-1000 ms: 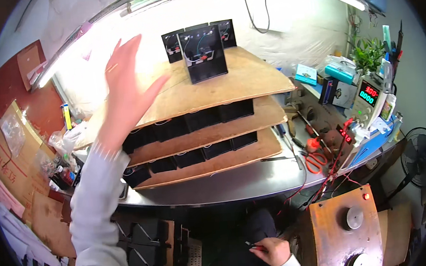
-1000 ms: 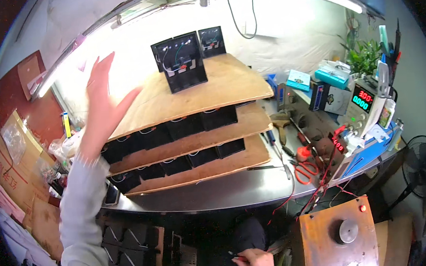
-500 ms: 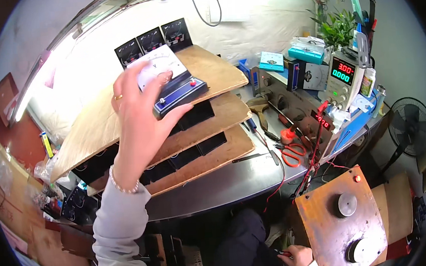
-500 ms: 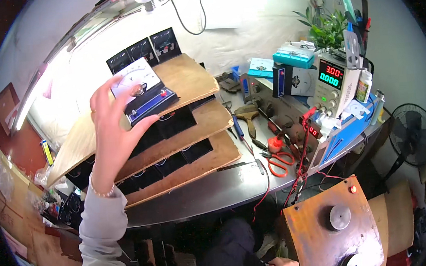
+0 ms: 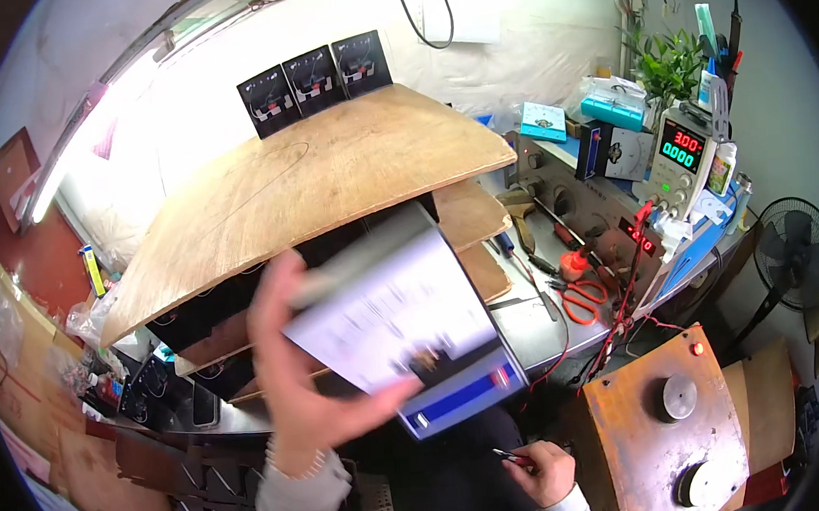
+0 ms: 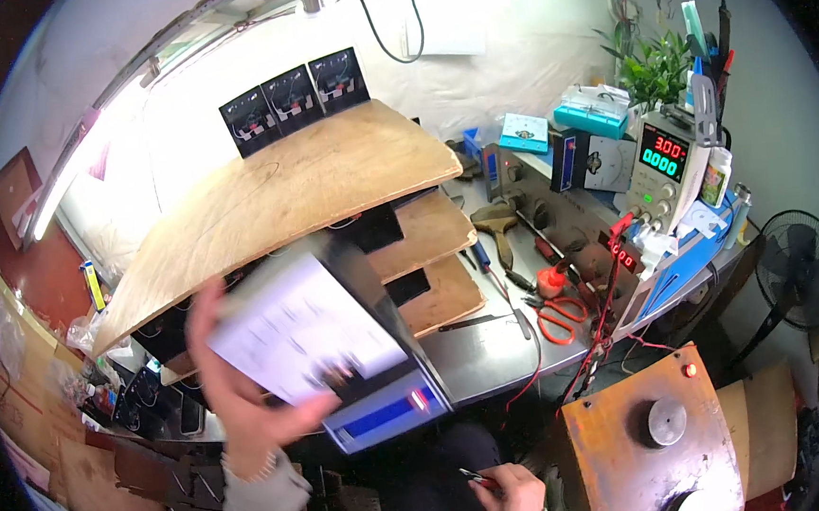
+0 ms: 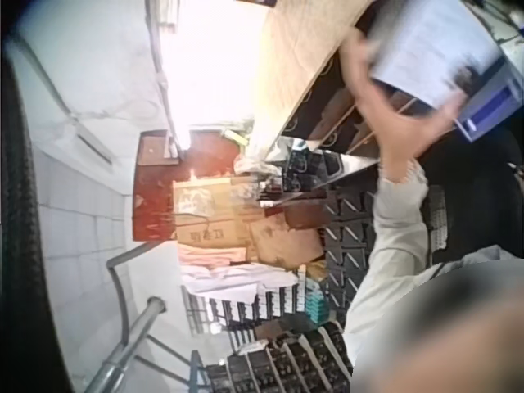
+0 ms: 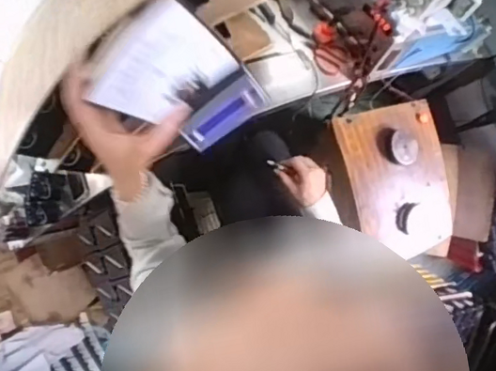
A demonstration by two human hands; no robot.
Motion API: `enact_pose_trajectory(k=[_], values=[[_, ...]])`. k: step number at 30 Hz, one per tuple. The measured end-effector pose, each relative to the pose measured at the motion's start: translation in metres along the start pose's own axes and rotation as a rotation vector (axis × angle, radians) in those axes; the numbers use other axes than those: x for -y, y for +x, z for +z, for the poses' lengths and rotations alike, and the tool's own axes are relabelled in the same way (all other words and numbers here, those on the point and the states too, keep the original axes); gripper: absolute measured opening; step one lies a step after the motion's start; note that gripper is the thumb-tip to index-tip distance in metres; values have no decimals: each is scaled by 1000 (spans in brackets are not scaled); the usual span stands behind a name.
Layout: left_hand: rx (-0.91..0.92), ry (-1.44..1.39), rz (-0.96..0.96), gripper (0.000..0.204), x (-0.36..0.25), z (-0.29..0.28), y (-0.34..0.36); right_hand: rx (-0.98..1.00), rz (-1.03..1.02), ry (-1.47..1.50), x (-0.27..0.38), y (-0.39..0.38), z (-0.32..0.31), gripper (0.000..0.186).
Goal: Testing the functionality and calibration of analog voltmeters by connecting them to a power source and observing the needle readings.
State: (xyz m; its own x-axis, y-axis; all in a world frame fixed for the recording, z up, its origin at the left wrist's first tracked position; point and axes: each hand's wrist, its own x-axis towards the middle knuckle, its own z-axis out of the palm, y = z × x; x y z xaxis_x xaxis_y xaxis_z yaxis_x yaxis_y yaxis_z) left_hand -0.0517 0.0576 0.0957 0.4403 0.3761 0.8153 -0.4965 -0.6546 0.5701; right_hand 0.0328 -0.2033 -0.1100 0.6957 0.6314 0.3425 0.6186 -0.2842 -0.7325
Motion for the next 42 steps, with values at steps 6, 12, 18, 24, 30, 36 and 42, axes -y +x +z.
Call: enact_pose_trajectory(k=[6, 12, 18, 24, 30, 36, 42], values=[[189, 78, -409, 88, 91, 18, -87, 136, 113, 71, 14, 5, -5, 23], [237, -152, -568, 97, 132, 18, -112, -17, 78, 282, 56, 44, 10, 21], [226, -81, -595, 104, 128, 22, -120, 15, -127, 62, 56, 69, 34, 22], [244, -1, -544, 106, 126, 18, -120, -15, 125, 320, 66, 62, 39, 26], [227, -15, -566, 104, 126, 21, -119, -158, 387, 792, 35, 47, 19, 21], [231, -103, -622, 104, 123, 19, -120, -139, 114, 101, 34, 80, 2, 21], [268, -53, -639, 107, 124, 22, -117, -7, 148, 17, 36, 94, -8, 23]])
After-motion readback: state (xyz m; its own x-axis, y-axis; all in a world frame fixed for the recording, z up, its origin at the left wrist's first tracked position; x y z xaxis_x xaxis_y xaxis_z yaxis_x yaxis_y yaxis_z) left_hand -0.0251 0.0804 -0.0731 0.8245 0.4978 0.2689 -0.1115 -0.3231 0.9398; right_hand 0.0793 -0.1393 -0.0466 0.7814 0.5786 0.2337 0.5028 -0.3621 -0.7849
